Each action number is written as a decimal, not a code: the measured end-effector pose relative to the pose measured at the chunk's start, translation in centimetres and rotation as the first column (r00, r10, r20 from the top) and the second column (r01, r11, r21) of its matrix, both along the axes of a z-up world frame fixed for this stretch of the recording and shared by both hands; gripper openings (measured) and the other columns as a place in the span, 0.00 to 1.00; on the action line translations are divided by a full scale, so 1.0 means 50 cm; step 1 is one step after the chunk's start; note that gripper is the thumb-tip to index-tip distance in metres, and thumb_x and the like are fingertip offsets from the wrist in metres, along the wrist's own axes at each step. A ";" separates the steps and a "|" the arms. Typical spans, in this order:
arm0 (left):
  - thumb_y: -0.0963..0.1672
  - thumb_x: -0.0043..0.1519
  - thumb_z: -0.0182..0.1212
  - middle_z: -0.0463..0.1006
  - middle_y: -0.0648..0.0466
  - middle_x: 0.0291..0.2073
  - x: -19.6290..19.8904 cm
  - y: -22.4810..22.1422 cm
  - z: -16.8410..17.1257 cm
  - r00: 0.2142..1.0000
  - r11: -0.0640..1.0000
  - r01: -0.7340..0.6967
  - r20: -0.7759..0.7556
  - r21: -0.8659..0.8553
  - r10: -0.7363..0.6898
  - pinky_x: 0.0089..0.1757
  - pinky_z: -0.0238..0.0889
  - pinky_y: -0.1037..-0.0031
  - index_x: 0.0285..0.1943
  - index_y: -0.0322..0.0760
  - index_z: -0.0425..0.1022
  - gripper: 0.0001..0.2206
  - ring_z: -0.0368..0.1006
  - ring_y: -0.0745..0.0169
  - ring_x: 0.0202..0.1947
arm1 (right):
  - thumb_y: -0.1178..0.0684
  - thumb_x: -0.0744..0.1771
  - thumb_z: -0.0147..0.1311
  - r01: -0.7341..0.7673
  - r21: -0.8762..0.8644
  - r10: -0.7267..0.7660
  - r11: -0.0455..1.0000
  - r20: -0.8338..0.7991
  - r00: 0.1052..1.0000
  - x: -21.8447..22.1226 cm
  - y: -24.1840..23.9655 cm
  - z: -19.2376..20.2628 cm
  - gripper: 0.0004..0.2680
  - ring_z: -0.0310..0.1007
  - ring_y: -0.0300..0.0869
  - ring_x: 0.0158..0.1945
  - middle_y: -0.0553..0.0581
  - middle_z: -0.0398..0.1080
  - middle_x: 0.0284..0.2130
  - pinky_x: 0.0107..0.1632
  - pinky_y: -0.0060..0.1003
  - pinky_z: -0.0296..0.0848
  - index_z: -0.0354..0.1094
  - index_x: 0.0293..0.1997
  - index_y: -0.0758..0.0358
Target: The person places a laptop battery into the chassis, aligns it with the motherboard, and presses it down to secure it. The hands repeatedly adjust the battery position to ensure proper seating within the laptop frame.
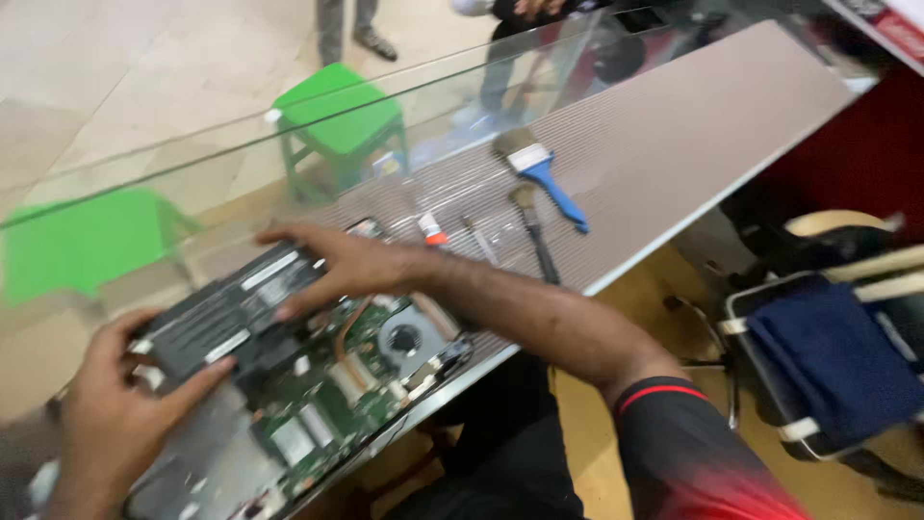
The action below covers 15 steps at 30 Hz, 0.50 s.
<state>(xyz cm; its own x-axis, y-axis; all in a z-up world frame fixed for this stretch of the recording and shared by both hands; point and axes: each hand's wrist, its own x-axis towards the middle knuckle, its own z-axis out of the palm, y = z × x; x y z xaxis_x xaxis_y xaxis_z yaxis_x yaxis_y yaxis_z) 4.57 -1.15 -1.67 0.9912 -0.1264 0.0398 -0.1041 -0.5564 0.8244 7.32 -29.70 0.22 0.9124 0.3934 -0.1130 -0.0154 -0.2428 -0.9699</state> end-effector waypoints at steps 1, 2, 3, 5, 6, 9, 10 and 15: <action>0.47 0.45 0.79 0.75 0.46 0.54 -0.011 0.016 0.002 1.000 0.999 0.012 0.026 0.049 -0.014 0.37 0.64 0.67 0.64 0.32 0.72 0.36 0.69 0.54 0.40 | 0.41 0.55 0.72 -0.060 -0.144 0.067 0.988 0.041 0.997 0.010 0.004 -0.009 0.38 0.59 0.46 0.71 0.54 0.57 0.71 0.71 0.36 0.58 0.55 0.72 0.53; 0.47 0.45 0.79 0.75 0.46 0.54 -0.009 0.010 0.005 0.999 0.995 -0.052 -0.002 0.082 0.052 0.37 0.64 0.67 0.64 0.32 0.72 0.36 0.69 0.54 0.40 | 0.41 0.55 0.72 -0.129 -0.110 0.132 0.986 0.016 0.991 0.014 -0.017 -0.005 0.38 0.59 0.46 0.71 0.54 0.57 0.71 0.71 0.36 0.58 0.55 0.72 0.53; 0.47 0.46 0.81 0.73 0.39 0.53 -0.008 0.016 0.001 0.994 0.998 0.055 0.096 0.006 -0.056 0.46 0.64 0.60 0.63 0.26 0.72 0.36 0.70 0.41 0.47 | 0.50 0.55 0.75 -0.140 -0.042 0.138 0.989 -0.052 0.989 0.023 -0.029 -0.012 0.40 0.65 0.48 0.62 0.59 0.61 0.63 0.61 0.41 0.70 0.52 0.74 0.57; 0.47 0.47 0.83 0.71 0.32 0.52 -0.014 0.036 -0.015 0.980 0.991 0.127 0.158 -0.043 -0.119 0.54 0.64 0.54 0.62 0.21 0.72 0.37 0.72 0.28 0.54 | 0.59 0.54 0.77 -0.187 0.045 0.192 0.981 -0.160 0.968 0.027 -0.024 -0.019 0.43 0.72 0.50 0.54 0.63 0.65 0.56 0.51 0.46 0.82 0.49 0.76 0.61; 0.49 0.49 0.83 0.71 0.36 0.49 -0.025 0.044 -0.018 0.961 0.986 0.162 0.230 -0.029 -0.151 0.50 0.65 0.56 0.61 0.23 0.73 0.36 0.72 0.36 0.47 | 0.59 0.55 0.77 -0.178 -0.048 0.171 0.983 -0.117 0.978 0.016 -0.013 -0.008 0.41 0.74 0.46 0.50 0.61 0.66 0.54 0.48 0.43 0.83 0.51 0.75 0.64; 0.52 0.47 0.82 0.73 0.44 0.48 0.021 0.019 -0.046 0.916 0.981 0.195 0.352 0.027 -0.191 0.49 0.64 0.57 0.60 0.32 0.74 0.35 0.74 0.44 0.45 | 0.55 0.56 0.77 -0.106 -0.273 0.130 0.956 0.073 0.989 0.032 -0.041 0.002 0.38 0.76 0.43 0.44 0.58 0.69 0.46 0.43 0.38 0.81 0.56 0.72 0.67; 0.54 0.43 0.81 0.75 0.48 0.51 0.038 0.020 -0.058 0.930 0.982 0.163 0.318 0.094 -0.185 0.52 0.64 0.56 0.60 0.39 0.75 0.36 0.75 0.44 0.51 | 0.50 0.56 0.77 -0.076 -0.343 0.131 0.936 0.139 0.982 0.045 -0.043 -0.011 0.36 0.77 0.44 0.40 0.57 0.70 0.41 0.41 0.37 0.79 0.60 0.70 0.69; 0.56 0.45 0.77 0.71 0.54 0.58 0.038 0.013 -0.049 0.963 0.961 0.127 0.201 0.246 -0.178 0.58 0.55 0.53 0.64 0.47 0.74 0.36 0.68 0.49 0.60 | 0.46 0.56 0.77 -0.002 -0.437 0.138 0.899 0.281 0.950 0.045 -0.039 -0.029 0.33 0.78 0.49 0.45 0.60 0.74 0.45 0.45 0.40 0.78 0.65 0.67 0.64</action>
<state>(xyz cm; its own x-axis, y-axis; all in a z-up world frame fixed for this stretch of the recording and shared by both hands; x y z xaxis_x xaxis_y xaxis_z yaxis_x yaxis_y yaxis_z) 6.48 -0.52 -4.12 0.9293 -0.3067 0.2056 -0.3659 -0.6904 0.6241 9.54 -31.63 -1.22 0.9014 0.4329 -0.0125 0.2890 -0.6228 -0.7271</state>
